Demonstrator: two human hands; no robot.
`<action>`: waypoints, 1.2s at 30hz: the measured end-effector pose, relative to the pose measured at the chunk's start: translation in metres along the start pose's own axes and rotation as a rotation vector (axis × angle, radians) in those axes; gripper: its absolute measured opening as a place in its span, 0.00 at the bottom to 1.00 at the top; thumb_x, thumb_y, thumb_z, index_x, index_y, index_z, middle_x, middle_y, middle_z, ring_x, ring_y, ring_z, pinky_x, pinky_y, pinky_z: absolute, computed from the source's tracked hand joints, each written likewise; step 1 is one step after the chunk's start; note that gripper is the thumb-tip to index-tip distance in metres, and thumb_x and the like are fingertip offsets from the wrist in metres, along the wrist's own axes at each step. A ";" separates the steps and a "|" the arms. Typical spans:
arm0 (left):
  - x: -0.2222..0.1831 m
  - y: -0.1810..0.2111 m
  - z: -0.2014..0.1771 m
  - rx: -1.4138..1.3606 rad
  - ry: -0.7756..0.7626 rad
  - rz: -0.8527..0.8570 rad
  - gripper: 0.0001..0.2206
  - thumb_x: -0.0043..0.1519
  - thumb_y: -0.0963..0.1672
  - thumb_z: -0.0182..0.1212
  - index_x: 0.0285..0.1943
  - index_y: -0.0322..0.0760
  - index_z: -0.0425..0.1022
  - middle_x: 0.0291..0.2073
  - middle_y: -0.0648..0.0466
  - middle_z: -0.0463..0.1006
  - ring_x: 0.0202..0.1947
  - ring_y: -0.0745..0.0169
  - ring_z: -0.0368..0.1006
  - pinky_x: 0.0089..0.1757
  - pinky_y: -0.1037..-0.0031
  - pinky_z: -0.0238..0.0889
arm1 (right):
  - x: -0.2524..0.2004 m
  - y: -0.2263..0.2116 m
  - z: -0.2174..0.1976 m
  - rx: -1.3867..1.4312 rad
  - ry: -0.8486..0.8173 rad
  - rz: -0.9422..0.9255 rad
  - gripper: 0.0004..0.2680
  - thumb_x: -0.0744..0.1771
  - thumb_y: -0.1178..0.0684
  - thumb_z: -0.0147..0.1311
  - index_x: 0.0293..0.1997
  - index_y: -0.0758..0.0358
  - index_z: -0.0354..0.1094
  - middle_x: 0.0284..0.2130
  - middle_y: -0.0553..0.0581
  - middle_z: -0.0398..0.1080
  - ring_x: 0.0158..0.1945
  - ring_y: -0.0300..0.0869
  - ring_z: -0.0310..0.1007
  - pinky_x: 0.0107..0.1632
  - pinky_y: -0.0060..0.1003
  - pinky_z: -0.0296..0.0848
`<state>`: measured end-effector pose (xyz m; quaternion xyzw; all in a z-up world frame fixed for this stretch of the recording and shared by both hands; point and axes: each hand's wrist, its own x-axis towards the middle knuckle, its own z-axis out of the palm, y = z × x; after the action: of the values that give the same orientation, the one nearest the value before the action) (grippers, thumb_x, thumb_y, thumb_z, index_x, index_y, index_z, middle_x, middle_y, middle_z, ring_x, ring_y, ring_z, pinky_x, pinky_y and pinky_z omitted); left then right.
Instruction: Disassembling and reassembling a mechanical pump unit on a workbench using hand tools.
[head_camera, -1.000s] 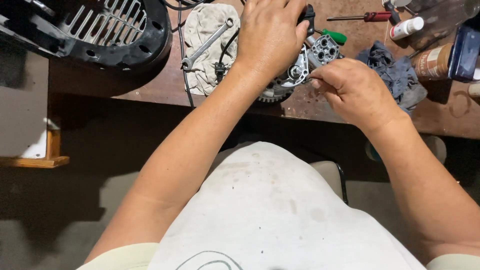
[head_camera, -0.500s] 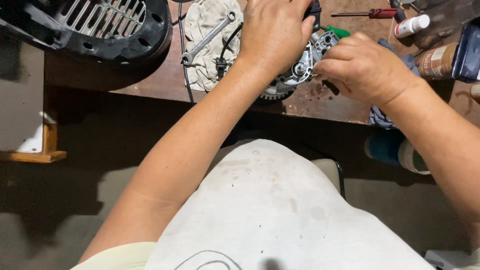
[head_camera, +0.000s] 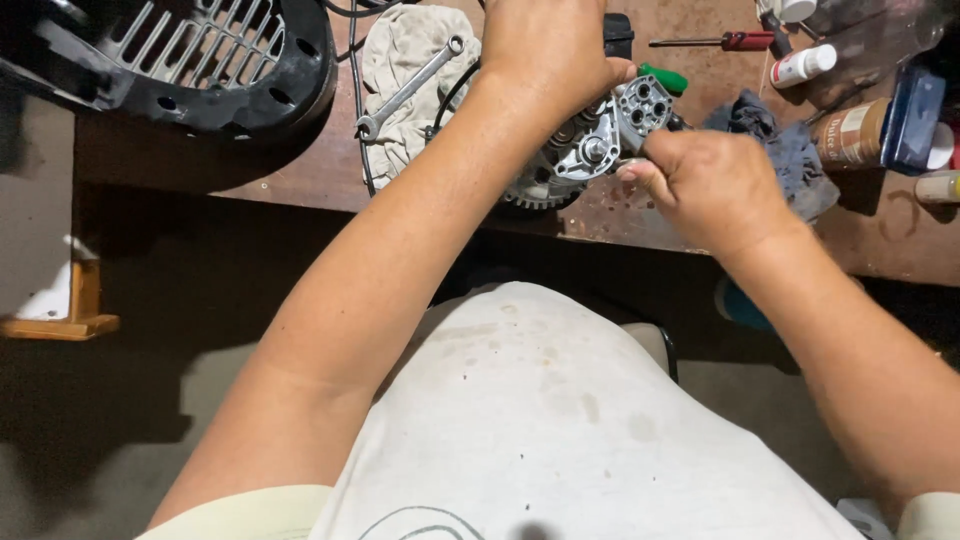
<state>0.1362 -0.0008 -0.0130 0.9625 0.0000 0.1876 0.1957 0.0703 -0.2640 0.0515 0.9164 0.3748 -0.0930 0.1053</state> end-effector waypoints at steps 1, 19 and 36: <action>0.005 -0.004 0.005 -0.017 -0.102 -0.049 0.33 0.48 0.74 0.86 0.43 0.58 0.92 0.34 0.62 0.89 0.41 0.49 0.86 0.34 0.52 0.74 | -0.008 -0.007 0.013 -0.045 0.081 0.099 0.25 0.83 0.26 0.40 0.43 0.56 0.66 0.27 0.58 0.73 0.29 0.66 0.75 0.29 0.60 0.69; -0.035 -0.058 -0.068 -0.512 -0.465 -0.233 0.29 0.70 0.60 0.71 0.76 0.55 0.69 0.72 0.40 0.77 0.66 0.30 0.79 0.54 0.43 0.73 | 0.075 0.061 -0.027 0.103 -0.083 -0.341 0.16 0.80 0.38 0.50 0.51 0.59 0.77 0.38 0.61 0.77 0.48 0.62 0.77 0.54 0.61 0.75; -0.064 -0.040 -0.106 -0.417 -0.436 -0.416 0.29 0.74 0.60 0.59 0.78 0.46 0.69 0.62 0.38 0.85 0.61 0.30 0.82 0.50 0.41 0.72 | 0.041 -0.006 0.029 0.205 0.383 0.047 0.22 0.82 0.30 0.49 0.44 0.58 0.67 0.35 0.58 0.75 0.39 0.62 0.74 0.40 0.60 0.71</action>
<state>0.0409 0.0711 0.0397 0.8988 0.1161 -0.0698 0.4170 0.0922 -0.2404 0.0132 0.9316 0.3553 0.0477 -0.0595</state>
